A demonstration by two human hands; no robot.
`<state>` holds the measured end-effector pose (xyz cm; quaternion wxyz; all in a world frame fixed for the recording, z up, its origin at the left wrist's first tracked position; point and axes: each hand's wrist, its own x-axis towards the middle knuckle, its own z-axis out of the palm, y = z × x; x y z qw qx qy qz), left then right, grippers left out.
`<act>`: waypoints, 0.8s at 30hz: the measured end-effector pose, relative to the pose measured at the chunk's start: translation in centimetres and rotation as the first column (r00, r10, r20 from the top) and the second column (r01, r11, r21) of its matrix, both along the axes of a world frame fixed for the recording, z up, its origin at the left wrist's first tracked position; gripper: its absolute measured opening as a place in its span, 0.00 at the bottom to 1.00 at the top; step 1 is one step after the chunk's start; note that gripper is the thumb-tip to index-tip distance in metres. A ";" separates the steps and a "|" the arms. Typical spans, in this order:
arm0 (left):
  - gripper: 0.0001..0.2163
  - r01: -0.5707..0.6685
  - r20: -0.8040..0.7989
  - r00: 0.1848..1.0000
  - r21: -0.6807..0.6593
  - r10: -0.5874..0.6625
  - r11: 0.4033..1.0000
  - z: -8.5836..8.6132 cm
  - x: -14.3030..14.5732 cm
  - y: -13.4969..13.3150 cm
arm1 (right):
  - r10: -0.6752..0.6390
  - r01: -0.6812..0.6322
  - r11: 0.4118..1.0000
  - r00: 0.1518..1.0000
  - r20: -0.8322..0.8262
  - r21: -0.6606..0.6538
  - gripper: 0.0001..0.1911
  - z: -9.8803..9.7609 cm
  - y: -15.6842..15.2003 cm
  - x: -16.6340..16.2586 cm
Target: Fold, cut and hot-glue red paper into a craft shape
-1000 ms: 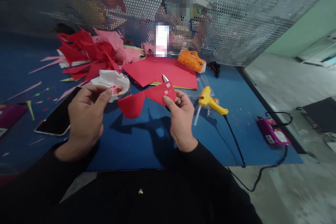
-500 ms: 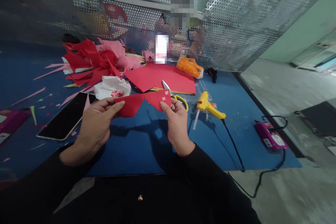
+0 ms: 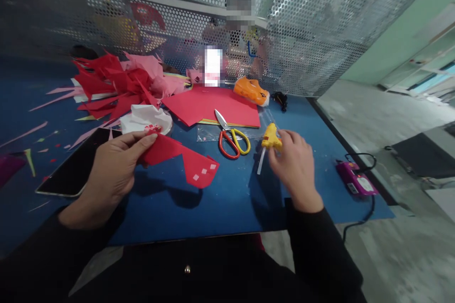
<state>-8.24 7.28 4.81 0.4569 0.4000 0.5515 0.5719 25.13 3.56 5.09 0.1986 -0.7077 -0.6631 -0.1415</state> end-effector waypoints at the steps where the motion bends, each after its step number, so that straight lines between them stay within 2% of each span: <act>1: 0.13 0.013 -0.010 1.000 -0.011 -0.014 1.000 -0.1 0.0 0.0 | -0.016 0.023 0.996 0.996 0.084 -0.086 0.21 0.0 0.2 1.3; 3: 0.13 0.029 -0.031 0.999 -0.023 -0.030 0.999 -0.3 0.1 0.0 | 0.005 0.039 0.975 0.981 0.195 -0.218 0.20 -0.3 0.7 3.0; 5: 0.13 0.043 -0.046 0.998 -0.039 -0.045 0.998 -0.3 0.2 0.0 | 0.015 0.056 0.963 0.966 0.260 -0.263 0.18 -0.7 1.2 3.7; 8: 0.14 0.065 -0.049 0.996 -0.080 -0.069 0.995 -0.1 0.5 0.0 | 0.008 0.073 0.962 0.956 0.295 -0.264 0.17 -1.0 1.7 3.5; 12: 0.13 0.114 -0.062 0.991 -0.107 -0.121 0.988 0.0 0.6 -0.2 | -0.005 0.078 0.961 0.965 0.263 -0.267 0.16 -0.9 1.9 3.1; 17: 0.12 0.173 -0.054 0.982 -0.132 -0.182 0.976 -0.5 0.6 -0.2 | -0.069 0.099 0.979 0.984 0.162 -0.179 0.18 0.2 0.9 2.8; 19: 0.11 0.205 -0.038 0.977 -0.139 -0.212 0.969 -0.6 0.6 -0.2 | -0.105 0.106 0.992 0.994 0.020 -0.075 0.17 0.6 0.0 2.0; 21: 0.10 0.235 -0.024 0.970 -0.139 -0.241 0.962 -0.6 0.6 -0.3 | -0.098 0.125 0.989 0.954 -0.282 0.078 0.13 0.7 -1.0 0.3; 22: 0.09 0.248 -0.021 0.967 -0.139 -0.253 0.959 -0.5 0.6 -0.4 | -0.030 0.104 0.986 0.883 -0.469 0.133 0.10 0.6 -1.5 -0.8; 24: 0.09 0.267 -0.016 0.962 -0.140 -0.272 0.953 -0.3 0.7 -0.5 | 0.085 0.024 0.990 0.667 -0.740 0.136 0.10 0.3 -2.5 -3.4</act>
